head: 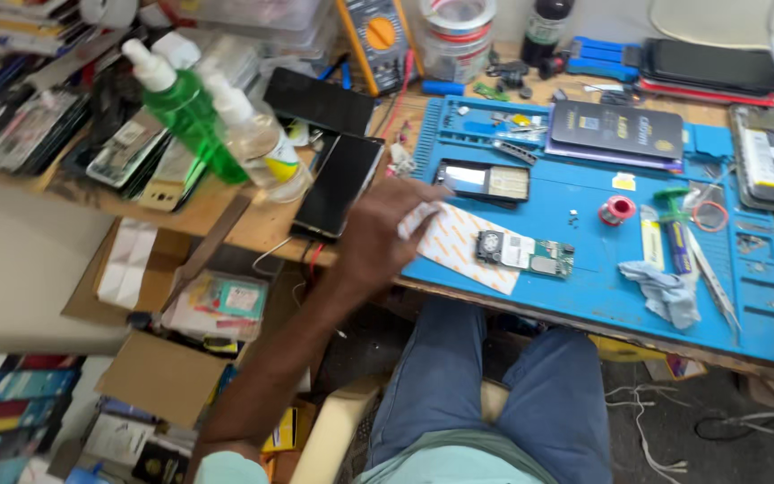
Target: The person solders a small circuit board on a blue repair mat, holding the board with one hand while applying a yellow soldering iron to its contacts. They then scrub the board with a toothbrush, apply paste from a syringe, and resume soldering the board.
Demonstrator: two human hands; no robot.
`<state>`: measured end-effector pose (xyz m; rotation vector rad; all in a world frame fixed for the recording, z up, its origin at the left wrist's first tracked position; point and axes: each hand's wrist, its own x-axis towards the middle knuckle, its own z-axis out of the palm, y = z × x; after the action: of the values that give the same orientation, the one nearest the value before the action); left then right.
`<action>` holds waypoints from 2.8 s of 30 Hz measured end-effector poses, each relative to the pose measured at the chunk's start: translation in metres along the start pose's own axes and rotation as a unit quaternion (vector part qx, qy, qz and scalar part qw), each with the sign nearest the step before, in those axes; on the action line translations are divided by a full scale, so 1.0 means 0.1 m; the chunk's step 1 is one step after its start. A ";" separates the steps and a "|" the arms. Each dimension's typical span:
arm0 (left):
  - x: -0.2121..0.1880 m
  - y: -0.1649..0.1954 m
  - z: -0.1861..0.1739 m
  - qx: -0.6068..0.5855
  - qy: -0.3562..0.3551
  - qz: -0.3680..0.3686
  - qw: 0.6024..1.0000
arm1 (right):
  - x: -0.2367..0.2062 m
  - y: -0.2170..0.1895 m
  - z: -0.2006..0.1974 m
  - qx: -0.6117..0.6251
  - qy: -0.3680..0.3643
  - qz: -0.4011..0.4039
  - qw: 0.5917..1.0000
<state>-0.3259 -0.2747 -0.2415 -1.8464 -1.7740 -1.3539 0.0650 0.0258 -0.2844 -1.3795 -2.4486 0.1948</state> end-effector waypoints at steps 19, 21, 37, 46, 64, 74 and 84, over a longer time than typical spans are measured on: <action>-0.45 1.06 -0.01 -0.108 -0.060 0.231 0.965 | -0.92 -2.03 0.04 0.555 -0.205 0.033 0.806; -0.49 0.93 -0.16 -0.155 -0.029 0.183 0.970 | -0.84 -2.34 0.01 0.555 -0.167 -0.144 0.802; 0.32 -1.00 -2.11 0.175 0.221 -0.100 0.954 | -0.02 -5.26 -0.05 0.421 -0.165 -0.349 0.821; 0.31 -1.18 -2.06 0.024 0.217 -0.065 0.974 | 0.12 -5.75 0.26 0.398 -0.132 -0.371 0.828; 0.23 -1.66 -1.84 0.024 0.289 0.020 0.957 | 0.12 -5.75 0.32 0.478 -0.211 -0.308 0.795; 0.29 -1.47 -1.89 -0.011 0.277 0.009 0.961 | 0.23 -5.71 0.43 0.546 -0.280 -0.290 0.735; 0.32 -1.54 -1.87 0.144 0.276 -0.056 0.949 | -0.03 -5.23 0.34 0.636 -0.216 -0.301 0.677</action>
<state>-0.5496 -0.3525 -0.1800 -1.0904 -1.6727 -1.3836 -0.3672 -0.2496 -0.1741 0.1309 -1.9511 1.7619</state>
